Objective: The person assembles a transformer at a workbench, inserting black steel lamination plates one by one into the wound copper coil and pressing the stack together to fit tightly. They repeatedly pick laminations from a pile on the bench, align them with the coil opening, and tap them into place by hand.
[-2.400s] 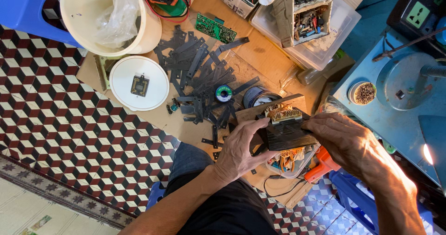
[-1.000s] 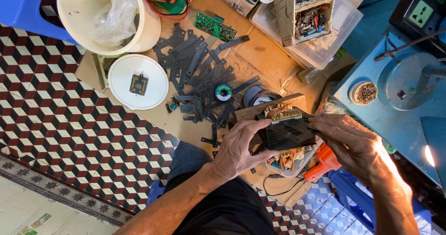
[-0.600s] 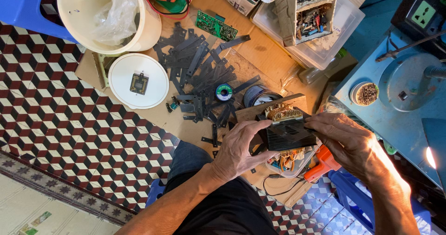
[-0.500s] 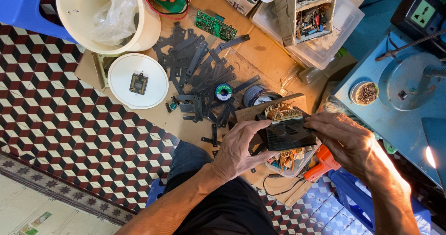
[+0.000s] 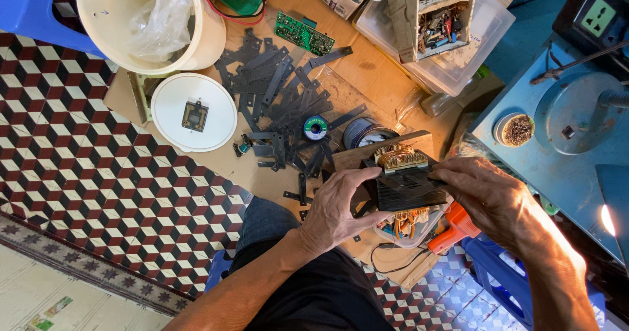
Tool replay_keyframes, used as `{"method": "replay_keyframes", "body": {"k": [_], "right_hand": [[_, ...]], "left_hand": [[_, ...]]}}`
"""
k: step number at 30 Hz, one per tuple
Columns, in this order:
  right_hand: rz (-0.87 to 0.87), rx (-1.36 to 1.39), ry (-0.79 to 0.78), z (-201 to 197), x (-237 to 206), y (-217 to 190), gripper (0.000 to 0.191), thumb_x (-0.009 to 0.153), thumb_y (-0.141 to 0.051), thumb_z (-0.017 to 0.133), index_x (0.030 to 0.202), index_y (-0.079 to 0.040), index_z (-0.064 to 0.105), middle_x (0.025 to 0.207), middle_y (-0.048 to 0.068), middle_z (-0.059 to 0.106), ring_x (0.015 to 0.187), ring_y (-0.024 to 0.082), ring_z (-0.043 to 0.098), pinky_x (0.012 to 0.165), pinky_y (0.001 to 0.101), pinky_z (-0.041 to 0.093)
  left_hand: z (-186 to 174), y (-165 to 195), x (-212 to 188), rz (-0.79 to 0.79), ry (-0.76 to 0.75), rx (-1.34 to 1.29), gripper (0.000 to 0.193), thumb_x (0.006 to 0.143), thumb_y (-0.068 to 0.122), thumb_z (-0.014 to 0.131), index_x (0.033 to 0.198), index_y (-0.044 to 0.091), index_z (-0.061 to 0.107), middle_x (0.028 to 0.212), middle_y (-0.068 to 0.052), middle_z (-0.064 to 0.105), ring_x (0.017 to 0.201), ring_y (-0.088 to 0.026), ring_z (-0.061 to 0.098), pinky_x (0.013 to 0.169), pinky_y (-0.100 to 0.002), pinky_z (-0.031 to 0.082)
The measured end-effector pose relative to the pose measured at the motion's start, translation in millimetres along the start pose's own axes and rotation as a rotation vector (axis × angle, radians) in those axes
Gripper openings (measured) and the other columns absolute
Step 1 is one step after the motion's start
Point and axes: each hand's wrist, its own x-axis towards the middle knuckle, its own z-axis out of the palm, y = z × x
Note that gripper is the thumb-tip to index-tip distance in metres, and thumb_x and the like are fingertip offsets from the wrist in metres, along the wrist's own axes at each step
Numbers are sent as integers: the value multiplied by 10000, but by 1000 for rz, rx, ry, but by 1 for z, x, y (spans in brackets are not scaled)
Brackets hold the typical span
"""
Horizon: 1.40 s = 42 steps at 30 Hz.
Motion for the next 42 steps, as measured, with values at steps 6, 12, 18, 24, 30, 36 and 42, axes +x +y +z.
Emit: {"method": "replay_keyframes", "body": {"k": [6, 12, 18, 24, 30, 36, 42], "right_hand": [[-24, -170, -36, -1, 0, -10, 377, 826, -31, 686, 1196, -93, 717, 1286, 96, 689, 1070, 267, 705, 891, 347, 598], [39, -180, -65, -3, 2, -19, 401, 823, -15, 678, 1208, -120, 712, 1296, 67, 685, 1025, 251, 718, 850, 328, 600], [38, -222, -16, -2, 1, -21, 404, 828, -26, 687, 1220, -116, 712, 1288, 79, 687, 1026, 271, 717, 863, 356, 601], [-44, -282, 5, -2, 1, -27, 453, 772, -12, 712, 1218, -90, 702, 1276, 89, 681, 1098, 280, 685, 924, 367, 579], [-4, -294, -17, -2, -3, -38, 528, 714, 10, 740, 1229, -93, 691, 1257, 88, 686, 1110, 277, 660, 924, 364, 571], [-6, -300, -3, 2, -4, -36, 495, 760, -4, 727, 1248, -75, 684, 1265, 115, 678, 1117, 284, 659, 927, 367, 571], [-52, -333, 0, 5, -5, -36, 450, 792, -55, 710, 1240, -50, 673, 1265, 128, 669, 1133, 292, 642, 929, 377, 566]], "left_hand": [[3, -1, -3, -29, 8, 3, 819, 787, 352, 917, 1398, 47, 463, 1319, -134, 629, 1217, -269, 658, 1075, -380, 565], [7, -1, -4, -29, 44, 3, 860, 775, 366, 918, 1411, 40, 442, 1315, -143, 627, 1235, -274, 657, 1099, -387, 562], [6, -1, -5, -48, 52, -21, 844, 756, 360, 922, 1393, 49, 465, 1291, -142, 631, 1226, -271, 655, 1092, -381, 564], [5, 1, -6, -15, 83, 8, 687, 789, 336, 912, 1312, 60, 560, 1315, -124, 666, 1221, -265, 674, 1088, -374, 576], [4, 3, -7, -16, 80, -21, 677, 809, 330, 899, 1329, 50, 568, 1340, -147, 663, 1221, -281, 687, 1073, -385, 584], [8, 5, -11, -20, 93, -41, 757, 794, 287, 907, 1392, 53, 506, 1347, -168, 653, 1201, -279, 690, 1057, -385, 588], [16, 5, -16, -128, 91, -142, 852, 797, 239, 927, 1467, 46, 438, 1265, -153, 668, 1156, -253, 711, 1032, -370, 612]]}}
